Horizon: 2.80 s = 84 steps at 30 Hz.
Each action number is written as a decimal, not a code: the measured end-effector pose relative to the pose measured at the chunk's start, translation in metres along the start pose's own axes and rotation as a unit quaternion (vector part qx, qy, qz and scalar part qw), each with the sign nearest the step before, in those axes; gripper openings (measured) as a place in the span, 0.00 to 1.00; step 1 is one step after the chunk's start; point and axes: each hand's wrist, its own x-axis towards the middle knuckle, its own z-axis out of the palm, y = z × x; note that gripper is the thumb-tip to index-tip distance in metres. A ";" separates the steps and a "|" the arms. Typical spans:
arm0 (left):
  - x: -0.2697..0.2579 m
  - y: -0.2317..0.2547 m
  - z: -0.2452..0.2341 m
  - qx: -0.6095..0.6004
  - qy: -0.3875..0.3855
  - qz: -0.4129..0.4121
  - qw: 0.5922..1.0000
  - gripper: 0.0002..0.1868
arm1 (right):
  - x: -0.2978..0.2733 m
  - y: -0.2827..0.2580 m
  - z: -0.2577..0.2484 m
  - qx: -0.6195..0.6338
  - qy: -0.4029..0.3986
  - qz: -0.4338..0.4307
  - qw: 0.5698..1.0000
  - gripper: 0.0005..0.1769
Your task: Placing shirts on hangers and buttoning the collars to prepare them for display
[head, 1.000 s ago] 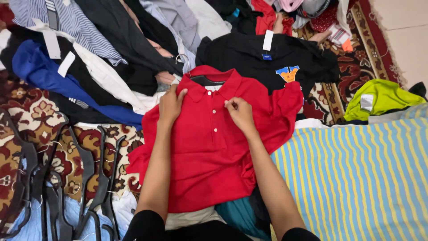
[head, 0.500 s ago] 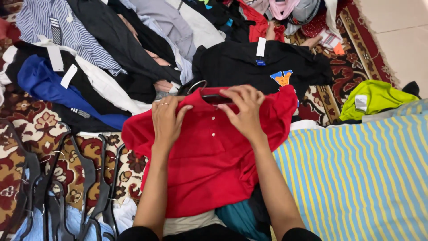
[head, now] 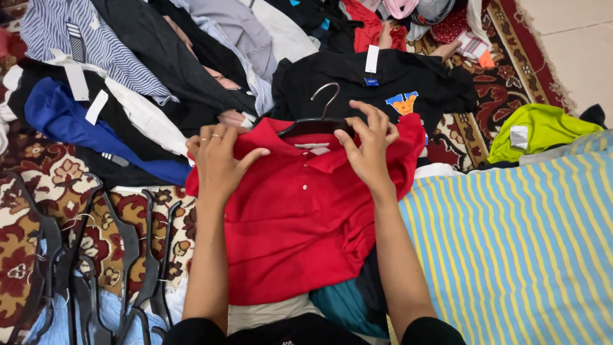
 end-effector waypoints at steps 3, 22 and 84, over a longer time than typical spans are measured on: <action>0.003 0.005 0.008 0.017 -0.030 0.027 0.999 0.21 | -0.001 -0.007 0.001 0.044 0.000 -0.017 0.999 0.07; -0.010 -0.070 0.031 -0.106 0.055 -0.125 0.985 0.17 | -0.017 0.093 -0.098 0.125 -0.020 0.228 0.965 0.20; -0.030 -0.050 0.015 -0.312 0.026 -0.313 0.897 0.65 | 0.020 0.018 -0.071 -0.231 0.193 -0.144 0.943 0.11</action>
